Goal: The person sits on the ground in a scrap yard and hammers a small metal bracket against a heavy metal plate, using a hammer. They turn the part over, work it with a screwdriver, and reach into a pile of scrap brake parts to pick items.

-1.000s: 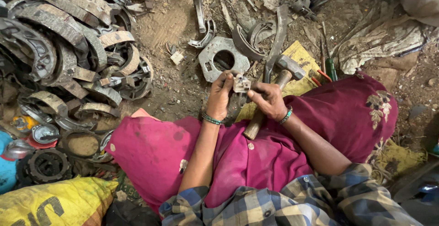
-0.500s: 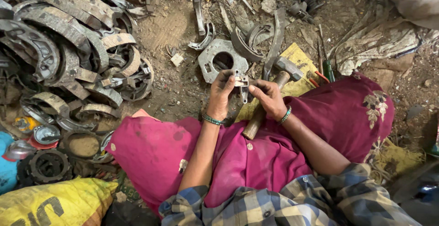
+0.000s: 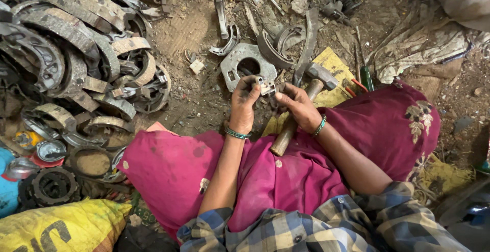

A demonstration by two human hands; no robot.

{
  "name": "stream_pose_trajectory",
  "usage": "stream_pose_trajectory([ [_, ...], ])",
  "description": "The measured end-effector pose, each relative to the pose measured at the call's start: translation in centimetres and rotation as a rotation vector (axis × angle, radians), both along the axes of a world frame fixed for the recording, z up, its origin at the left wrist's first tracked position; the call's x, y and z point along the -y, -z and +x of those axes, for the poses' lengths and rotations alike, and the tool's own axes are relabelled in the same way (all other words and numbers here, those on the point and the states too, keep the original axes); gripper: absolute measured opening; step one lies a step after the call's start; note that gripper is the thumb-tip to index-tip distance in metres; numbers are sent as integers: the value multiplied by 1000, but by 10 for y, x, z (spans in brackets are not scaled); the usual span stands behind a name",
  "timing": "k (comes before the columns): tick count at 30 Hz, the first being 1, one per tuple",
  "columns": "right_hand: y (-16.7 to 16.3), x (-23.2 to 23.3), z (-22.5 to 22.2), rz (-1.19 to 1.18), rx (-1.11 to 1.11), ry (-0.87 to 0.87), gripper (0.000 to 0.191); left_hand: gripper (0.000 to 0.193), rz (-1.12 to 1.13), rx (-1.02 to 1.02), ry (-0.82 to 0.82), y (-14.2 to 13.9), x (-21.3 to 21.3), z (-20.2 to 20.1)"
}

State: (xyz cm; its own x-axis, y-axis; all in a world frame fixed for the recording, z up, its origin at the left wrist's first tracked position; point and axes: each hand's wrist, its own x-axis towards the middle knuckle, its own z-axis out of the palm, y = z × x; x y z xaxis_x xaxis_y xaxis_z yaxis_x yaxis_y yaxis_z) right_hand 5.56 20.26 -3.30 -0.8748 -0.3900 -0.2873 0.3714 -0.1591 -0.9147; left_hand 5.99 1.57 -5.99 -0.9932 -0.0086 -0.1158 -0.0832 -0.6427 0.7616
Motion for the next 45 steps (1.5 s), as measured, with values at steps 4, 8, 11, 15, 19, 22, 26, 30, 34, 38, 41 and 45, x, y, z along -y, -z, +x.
stream_pose_trajectory([
  [4, -2, 2, -1, -24, 77, -26, 39, 22, -14, -8, -9, 0, 2, 1],
  [8, 8, 1, -2, -132, 231, -30, 43, 19, 28, 8, 3, -5, 4, 2],
  [11, 19, 0, -3, -250, 264, 20, 41, 19, 31, 16, 1, -9, 4, 2],
  [15, 27, -4, -2, -202, 229, -5, 39, 18, 3, 55, 17, -10, 3, 1],
  [19, 26, -6, -4, -253, 241, -18, 37, 18, 7, 70, 29, -9, 0, 0],
  [22, 26, -5, -5, -290, 272, 9, 34, 21, -69, 42, 24, -10, -1, 0],
  [26, 31, -7, -5, -289, 246, 31, 28, 27, -232, -51, 25, -14, -3, 1],
  [30, 38, -9, -2, -227, 111, 73, 21, 26, -506, -125, -48, -18, -7, 0],
  [34, 39, -8, 1, -75, -34, 56, 20, 18, -584, -155, -145, -16, -8, 0],
  [38, 30, -4, 1, -2, 19, 62, 21, 16, -548, -55, -131, -6, -8, 0],
  [41, 22, -2, 1, -56, 17, 69, 23, 22, -605, -73, -152, 5, -6, 1],
  [45, 18, 0, 1, -95, 52, 72, 25, 29, -527, -85, -150, 10, -3, 0],
])
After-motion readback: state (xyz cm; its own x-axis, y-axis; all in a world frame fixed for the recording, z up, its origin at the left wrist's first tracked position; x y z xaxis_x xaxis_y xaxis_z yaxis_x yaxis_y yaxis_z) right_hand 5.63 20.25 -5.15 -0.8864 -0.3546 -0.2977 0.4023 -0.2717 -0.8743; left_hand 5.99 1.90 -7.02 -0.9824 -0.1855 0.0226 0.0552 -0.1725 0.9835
